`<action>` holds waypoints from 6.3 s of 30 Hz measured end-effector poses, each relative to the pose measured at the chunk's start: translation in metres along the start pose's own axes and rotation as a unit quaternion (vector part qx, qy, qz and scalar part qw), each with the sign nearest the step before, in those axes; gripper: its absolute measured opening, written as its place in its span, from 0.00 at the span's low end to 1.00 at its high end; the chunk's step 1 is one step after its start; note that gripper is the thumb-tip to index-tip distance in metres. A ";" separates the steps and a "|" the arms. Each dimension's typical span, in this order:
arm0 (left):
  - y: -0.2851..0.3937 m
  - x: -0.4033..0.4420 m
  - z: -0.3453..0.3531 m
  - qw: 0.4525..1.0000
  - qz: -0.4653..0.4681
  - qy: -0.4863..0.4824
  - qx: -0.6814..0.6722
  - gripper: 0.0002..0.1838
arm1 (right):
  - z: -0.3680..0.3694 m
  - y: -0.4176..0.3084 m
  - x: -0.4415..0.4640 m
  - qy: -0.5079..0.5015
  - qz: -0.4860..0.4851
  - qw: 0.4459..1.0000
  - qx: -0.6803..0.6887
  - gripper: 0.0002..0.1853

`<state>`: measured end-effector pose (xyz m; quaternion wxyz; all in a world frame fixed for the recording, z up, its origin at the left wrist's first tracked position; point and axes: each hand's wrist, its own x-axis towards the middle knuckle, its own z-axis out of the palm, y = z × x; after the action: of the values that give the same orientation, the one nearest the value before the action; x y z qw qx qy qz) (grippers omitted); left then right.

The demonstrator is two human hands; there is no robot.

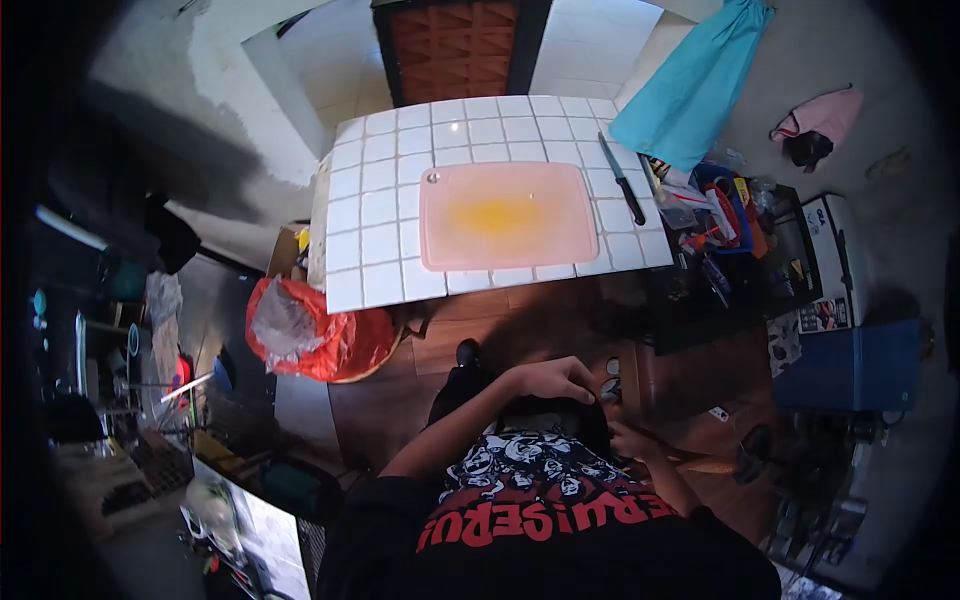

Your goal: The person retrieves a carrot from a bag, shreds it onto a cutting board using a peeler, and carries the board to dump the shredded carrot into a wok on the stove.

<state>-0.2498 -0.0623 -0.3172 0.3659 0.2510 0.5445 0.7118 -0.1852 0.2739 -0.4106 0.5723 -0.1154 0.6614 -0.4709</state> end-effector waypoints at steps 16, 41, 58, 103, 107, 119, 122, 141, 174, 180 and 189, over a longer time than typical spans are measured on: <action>-0.029 0.051 -0.049 0.965 -0.102 -0.029 0.240 0.13 | -0.013 -0.102 0.048 0.119 -0.073 0.987 -0.080 0.24; -0.046 0.136 -0.079 0.933 -0.184 -0.132 0.278 0.16 | 0.010 -0.091 0.034 0.454 0.121 0.878 0.087 0.21; 0.059 0.011 -0.216 0.623 0.010 0.598 0.504 0.07 | -0.001 -0.035 0.103 0.571 0.095 0.813 -0.069 0.05; 0.045 0.301 -0.075 0.847 -0.060 0.370 0.377 0.05 | -0.634 -0.080 0.098 0.568 0.022 0.753 -0.331 0.10; 0.047 0.302 -0.074 0.851 -0.062 0.382 0.356 0.05 | -0.623 -0.102 0.091 0.553 0.025 0.759 -0.343 0.10; 0.108 0.278 -0.081 0.867 0.022 0.461 0.189 0.18 | -0.457 -0.215 -0.015 0.375 -0.313 0.866 0.106 0.08; 0.138 0.259 -0.085 0.868 0.106 0.434 0.217 0.25 | -0.337 -0.260 0.021 0.202 -0.323 0.908 0.176 0.13; 0.368 -0.102 -0.062 0.476 0.369 0.530 0.596 0.16 | -0.037 -0.558 0.047 0.136 -0.758 0.626 0.121 0.15; 0.373 -0.111 -0.077 0.442 0.393 0.510 0.625 0.25 | -0.004 -0.579 0.063 0.096 -0.757 0.634 0.122 0.14; 0.376 -0.107 -0.074 0.443 0.400 0.505 0.623 0.26 | 0.000 -0.583 0.059 0.091 -0.754 0.639 0.126 0.13; 0.374 -0.112 -0.076 0.435 0.391 0.517 0.625 0.29 | 0.010 -0.592 0.070 0.045 -0.741 0.651 0.159 0.13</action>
<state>-0.3321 -0.2479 0.0250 -0.5572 0.1829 0.7729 0.2424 -0.4279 -0.0928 -0.0075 0.0125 -0.4530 0.2962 -0.8408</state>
